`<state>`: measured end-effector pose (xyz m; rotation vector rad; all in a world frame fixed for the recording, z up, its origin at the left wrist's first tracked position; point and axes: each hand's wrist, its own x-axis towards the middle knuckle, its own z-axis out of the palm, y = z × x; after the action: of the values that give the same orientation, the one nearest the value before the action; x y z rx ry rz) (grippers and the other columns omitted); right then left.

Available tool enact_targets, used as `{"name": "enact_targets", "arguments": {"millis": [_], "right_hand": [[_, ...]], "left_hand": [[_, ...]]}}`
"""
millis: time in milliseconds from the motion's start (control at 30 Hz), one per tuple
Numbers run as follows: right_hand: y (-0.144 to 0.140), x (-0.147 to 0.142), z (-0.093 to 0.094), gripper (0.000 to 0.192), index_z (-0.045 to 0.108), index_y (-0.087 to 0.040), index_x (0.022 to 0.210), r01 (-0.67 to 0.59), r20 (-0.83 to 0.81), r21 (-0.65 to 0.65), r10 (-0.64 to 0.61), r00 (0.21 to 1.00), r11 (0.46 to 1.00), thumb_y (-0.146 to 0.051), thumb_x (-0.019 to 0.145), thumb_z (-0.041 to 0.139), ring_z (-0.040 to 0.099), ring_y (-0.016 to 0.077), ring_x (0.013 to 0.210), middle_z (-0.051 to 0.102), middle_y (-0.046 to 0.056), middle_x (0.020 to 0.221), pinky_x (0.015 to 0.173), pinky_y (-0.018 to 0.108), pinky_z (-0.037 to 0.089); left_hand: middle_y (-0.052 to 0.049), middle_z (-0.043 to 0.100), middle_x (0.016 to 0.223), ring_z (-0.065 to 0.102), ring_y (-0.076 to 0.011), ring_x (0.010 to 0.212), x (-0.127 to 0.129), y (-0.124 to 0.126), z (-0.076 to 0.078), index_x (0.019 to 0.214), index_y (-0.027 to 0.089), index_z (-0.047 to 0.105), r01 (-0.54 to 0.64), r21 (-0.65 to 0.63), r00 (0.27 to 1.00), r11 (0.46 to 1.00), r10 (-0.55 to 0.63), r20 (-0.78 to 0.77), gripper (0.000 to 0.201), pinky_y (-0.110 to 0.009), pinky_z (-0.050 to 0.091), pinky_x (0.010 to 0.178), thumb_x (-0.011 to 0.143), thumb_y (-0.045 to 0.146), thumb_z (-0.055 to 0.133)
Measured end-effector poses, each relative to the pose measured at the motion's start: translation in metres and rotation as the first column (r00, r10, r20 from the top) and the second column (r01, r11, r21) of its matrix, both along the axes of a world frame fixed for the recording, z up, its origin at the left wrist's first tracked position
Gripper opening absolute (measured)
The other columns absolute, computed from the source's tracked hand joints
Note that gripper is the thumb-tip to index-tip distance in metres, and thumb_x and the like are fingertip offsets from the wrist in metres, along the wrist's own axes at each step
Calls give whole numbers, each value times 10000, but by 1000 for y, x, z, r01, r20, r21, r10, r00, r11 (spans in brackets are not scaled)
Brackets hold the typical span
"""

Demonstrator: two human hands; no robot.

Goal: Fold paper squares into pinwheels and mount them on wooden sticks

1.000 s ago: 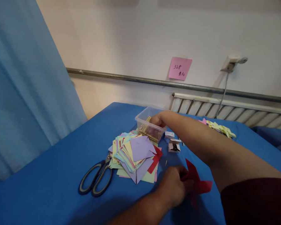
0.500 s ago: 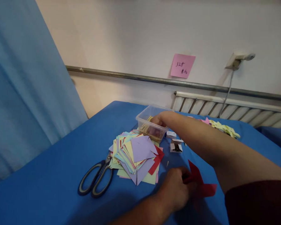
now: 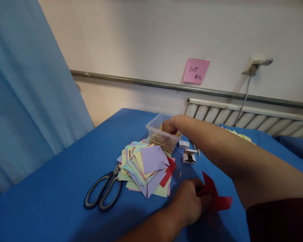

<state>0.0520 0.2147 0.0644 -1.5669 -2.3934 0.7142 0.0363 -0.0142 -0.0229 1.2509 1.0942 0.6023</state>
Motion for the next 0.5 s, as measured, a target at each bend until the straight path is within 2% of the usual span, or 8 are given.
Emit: {"name": "enact_targets", "arguments": {"millis": [67,167,233,300,333,400,433,500], "right_hand": [[0,2,15,212,664,-118,532,-6,47,-21,7,999,1000,-53,421,832,591,149,555,631,-8,510,582,270,466],[-6,15,41,111,663,-132,561,19,3,64,-19,1000,998,-75,590,754,605,169,626,639,14,555,622,268,458],[-18,31,53,69,665,-133,680,70,-86,165,-57,995,984,-133,746,647,611,160,687,667,40,671,633,253,451],[-42,54,57,171,632,-149,823,141,-221,240,-88,971,961,-161,876,471,607,118,669,665,36,747,604,220,446],[-58,67,55,181,607,-148,834,221,-434,253,-94,896,942,-163,890,435,593,103,612,645,30,716,569,208,440],[-96,94,45,129,560,-177,905,347,-746,222,-70,662,911,-207,894,435,525,72,502,623,-1,741,483,191,398],[-116,106,36,125,544,-195,958,397,-833,189,-68,550,898,-230,889,446,469,60,449,603,-22,730,445,185,365],[-152,128,15,173,526,-220,1023,472,-925,37,-149,350,881,-288,868,495,370,51,385,555,-58,668,382,176,289]], "left_hand": [[15,595,689,486,-127,603,0,0,-3,797,172,643,-8,30,1000,1000,9,-20,134,-239,343,515,669,184,606],[7,617,698,505,-132,621,2,2,-9,768,167,648,-32,80,999,996,35,-33,120,-240,351,533,653,153,619],[20,576,632,472,-113,574,2,5,-11,697,163,613,-68,102,997,992,65,29,59,-234,326,518,653,124,617],[42,508,557,420,-95,520,2,8,-12,635,168,569,-109,110,988,988,96,120,86,-231,298,503,667,139,643],[44,500,546,415,-91,509,2,10,-10,617,169,558,-136,102,979,985,119,164,126,-230,294,501,663,159,674],[32,528,552,451,-96,521,-1,16,-6,602,167,562,-202,98,956,974,174,235,192,-224,320,513,643,216,743],[15,572,589,495,-108,557,-2,18,-4,622,164,583,-217,87,945,972,187,269,199,-224,356,539,634,242,766],[-10,626,654,541,-119,598,-5,23,2,674,159,612,-249,50,912,967,217,347,208,-229,407,586,654,294,768]]}}
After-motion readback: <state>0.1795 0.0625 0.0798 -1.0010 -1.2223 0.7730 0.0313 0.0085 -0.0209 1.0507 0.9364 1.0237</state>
